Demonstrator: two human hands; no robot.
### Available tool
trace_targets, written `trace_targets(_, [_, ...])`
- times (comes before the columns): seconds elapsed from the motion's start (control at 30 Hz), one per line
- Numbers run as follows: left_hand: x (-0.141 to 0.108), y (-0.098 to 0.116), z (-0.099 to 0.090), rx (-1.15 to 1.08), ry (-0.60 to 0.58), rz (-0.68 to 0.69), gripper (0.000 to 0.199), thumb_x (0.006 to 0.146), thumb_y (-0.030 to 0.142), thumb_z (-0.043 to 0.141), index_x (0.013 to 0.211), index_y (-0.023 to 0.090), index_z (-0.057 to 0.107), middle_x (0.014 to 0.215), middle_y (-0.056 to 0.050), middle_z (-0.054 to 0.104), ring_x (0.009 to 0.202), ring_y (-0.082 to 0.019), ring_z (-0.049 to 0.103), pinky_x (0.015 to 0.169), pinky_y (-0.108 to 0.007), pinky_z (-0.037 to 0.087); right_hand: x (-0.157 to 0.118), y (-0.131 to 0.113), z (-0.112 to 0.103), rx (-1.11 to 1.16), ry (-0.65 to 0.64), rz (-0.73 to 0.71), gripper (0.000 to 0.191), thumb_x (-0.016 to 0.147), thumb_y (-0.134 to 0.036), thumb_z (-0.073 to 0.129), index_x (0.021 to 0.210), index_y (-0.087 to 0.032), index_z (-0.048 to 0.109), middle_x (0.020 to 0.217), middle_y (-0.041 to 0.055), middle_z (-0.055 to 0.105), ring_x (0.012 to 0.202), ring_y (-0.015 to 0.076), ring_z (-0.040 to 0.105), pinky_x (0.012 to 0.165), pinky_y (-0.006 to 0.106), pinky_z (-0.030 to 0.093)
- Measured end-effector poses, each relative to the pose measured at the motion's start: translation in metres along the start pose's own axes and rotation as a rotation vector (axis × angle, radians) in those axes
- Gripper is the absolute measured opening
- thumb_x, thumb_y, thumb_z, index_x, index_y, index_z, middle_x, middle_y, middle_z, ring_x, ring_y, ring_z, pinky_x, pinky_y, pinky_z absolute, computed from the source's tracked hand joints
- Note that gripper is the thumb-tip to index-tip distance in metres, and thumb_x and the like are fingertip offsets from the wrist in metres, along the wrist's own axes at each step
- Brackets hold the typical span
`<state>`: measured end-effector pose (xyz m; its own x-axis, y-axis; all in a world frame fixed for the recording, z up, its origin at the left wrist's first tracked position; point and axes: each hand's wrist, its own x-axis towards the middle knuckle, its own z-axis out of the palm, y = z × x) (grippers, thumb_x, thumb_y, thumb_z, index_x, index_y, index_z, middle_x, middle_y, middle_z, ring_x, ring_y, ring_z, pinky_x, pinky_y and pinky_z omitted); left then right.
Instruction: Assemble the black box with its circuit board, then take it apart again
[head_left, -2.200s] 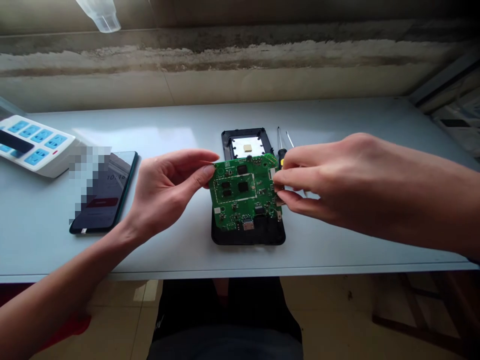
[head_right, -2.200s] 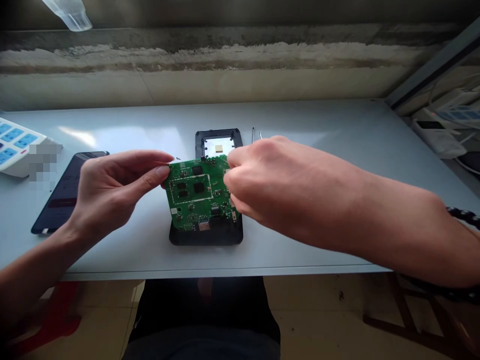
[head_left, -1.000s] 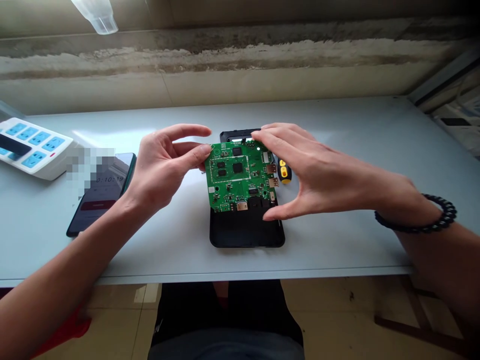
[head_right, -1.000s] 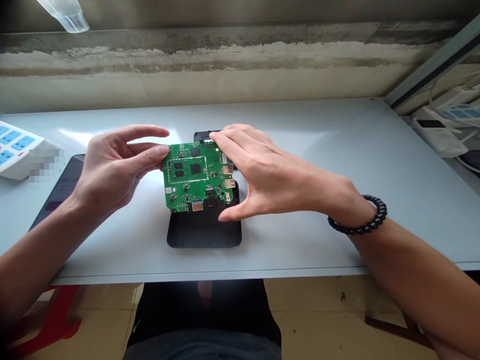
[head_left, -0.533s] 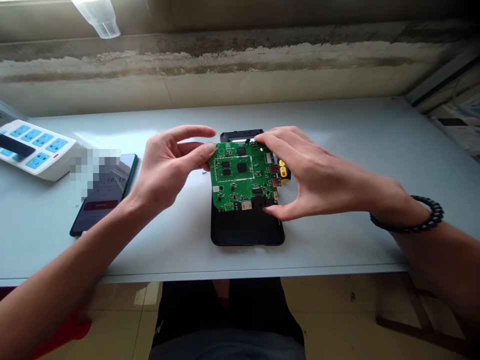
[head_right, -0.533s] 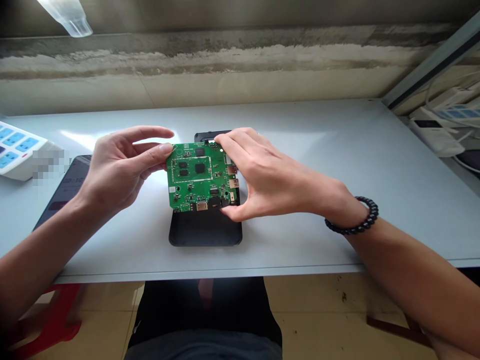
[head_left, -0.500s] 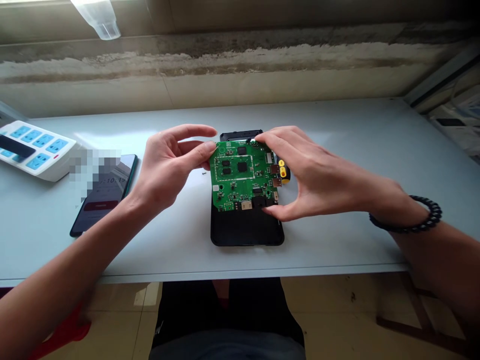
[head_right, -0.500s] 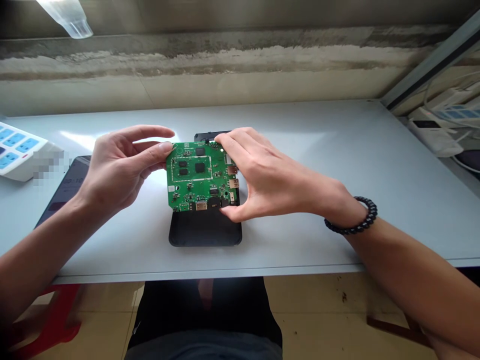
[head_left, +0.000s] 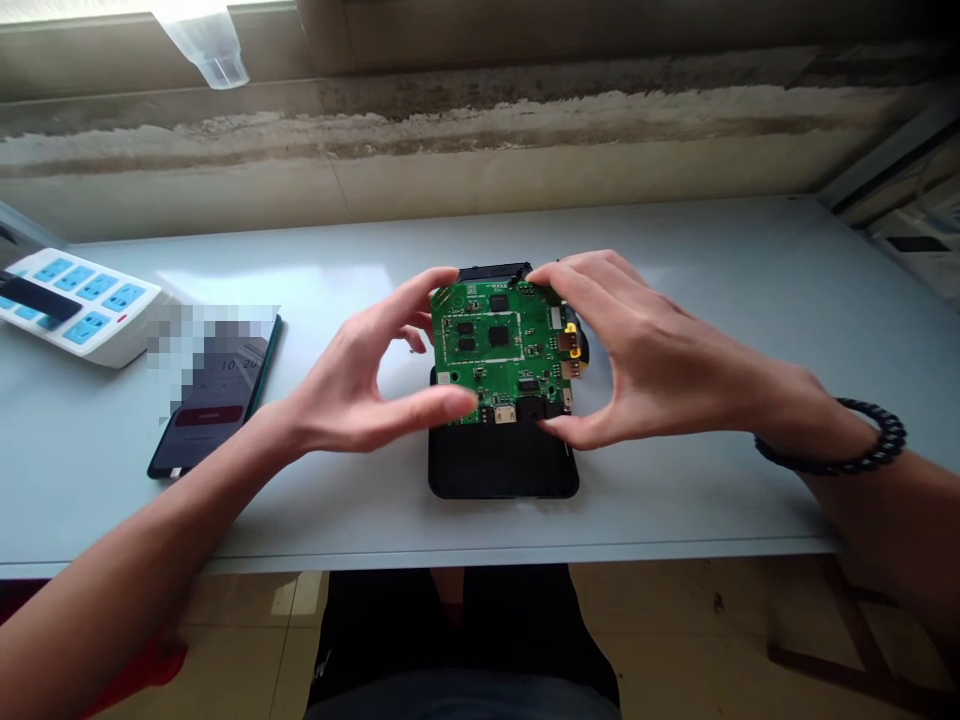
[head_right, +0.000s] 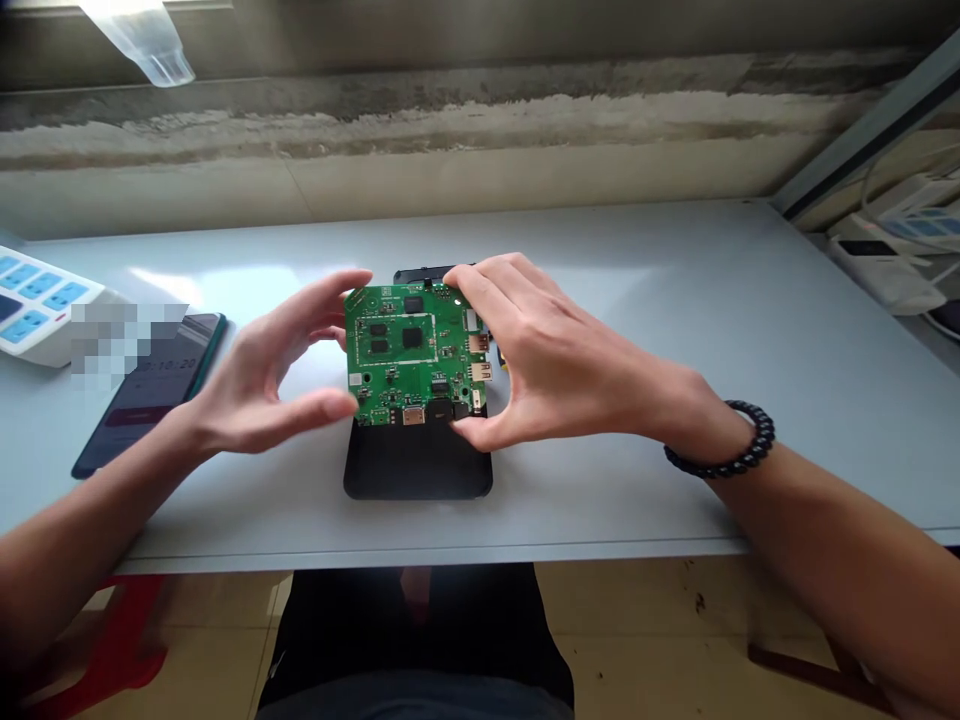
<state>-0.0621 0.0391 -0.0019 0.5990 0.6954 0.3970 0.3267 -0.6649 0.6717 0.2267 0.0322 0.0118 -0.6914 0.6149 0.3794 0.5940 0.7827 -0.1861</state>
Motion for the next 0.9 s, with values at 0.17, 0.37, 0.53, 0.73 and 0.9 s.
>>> trace_targets(0.17, [-0.006,-0.003,-0.007,0.394,-0.047,0.113,0.135,0.066,0.088,0.081,0.169,0.020,0.026,0.148,-0.022,0.057,0.112,-0.034,0.067,0.092,-0.047,0.063,-0.001,0.000,0.000,-0.003,0.019,0.004,0.087,0.072,-0.055,0.077,0.145,-0.018,0.046,0.133,0.0172,0.058,0.125,0.0397,0.056,0.100,0.059,0.059])
trace_targets(0.37, [-0.002,0.012,-0.014,0.538,-0.117,0.080,0.117,0.073,0.066,0.090,0.164,0.021,0.031,0.144,-0.018,0.056,0.115,-0.034,0.067,0.093,-0.046,0.065,-0.001,-0.001,0.003,0.022,0.009,0.006,0.088,0.073,-0.055,0.075,0.147,-0.019,0.043,0.133,0.0165,0.058,0.127,0.0392,0.055,0.101,0.059,0.058])
trace_targets(0.53, [0.001,0.018,-0.012,0.574,-0.151,0.064,0.109,0.074,0.059,0.090,0.160,0.018,0.036,0.145,-0.018,0.054,0.124,-0.037,0.063,0.100,-0.050,0.063,-0.001,0.000,0.004,0.036,0.011,-0.016,0.082,0.074,-0.052,0.073,0.144,-0.020,0.045,0.127,0.0150,0.059,0.122,0.0376,0.057,0.098,0.057,0.059])
trace_targets(0.73, [0.001,0.021,-0.011,0.604,-0.144,0.069,0.104,0.078,0.059,0.084,0.159,0.016,0.035,0.146,-0.020,0.053,0.126,-0.037,0.063,0.100,-0.050,0.064,-0.002,0.001,0.005,0.019,0.037,-0.042,0.086,0.076,-0.054,0.072,0.149,-0.023,0.040,0.131,0.0151,0.058,0.125,0.0387,0.056,0.098,0.057,0.059])
trace_targets(0.9, [-0.001,0.018,-0.012,0.604,-0.142,0.114,0.104,0.081,0.056,0.083,0.162,0.014,0.030,0.154,-0.024,0.048,0.133,-0.040,0.060,0.102,-0.052,0.063,-0.002,0.002,0.005,-0.010,0.044,-0.070,0.089,0.079,-0.057,0.072,0.151,-0.022,0.035,0.131,0.0169,0.058,0.125,0.0393,0.056,0.100,0.060,0.058])
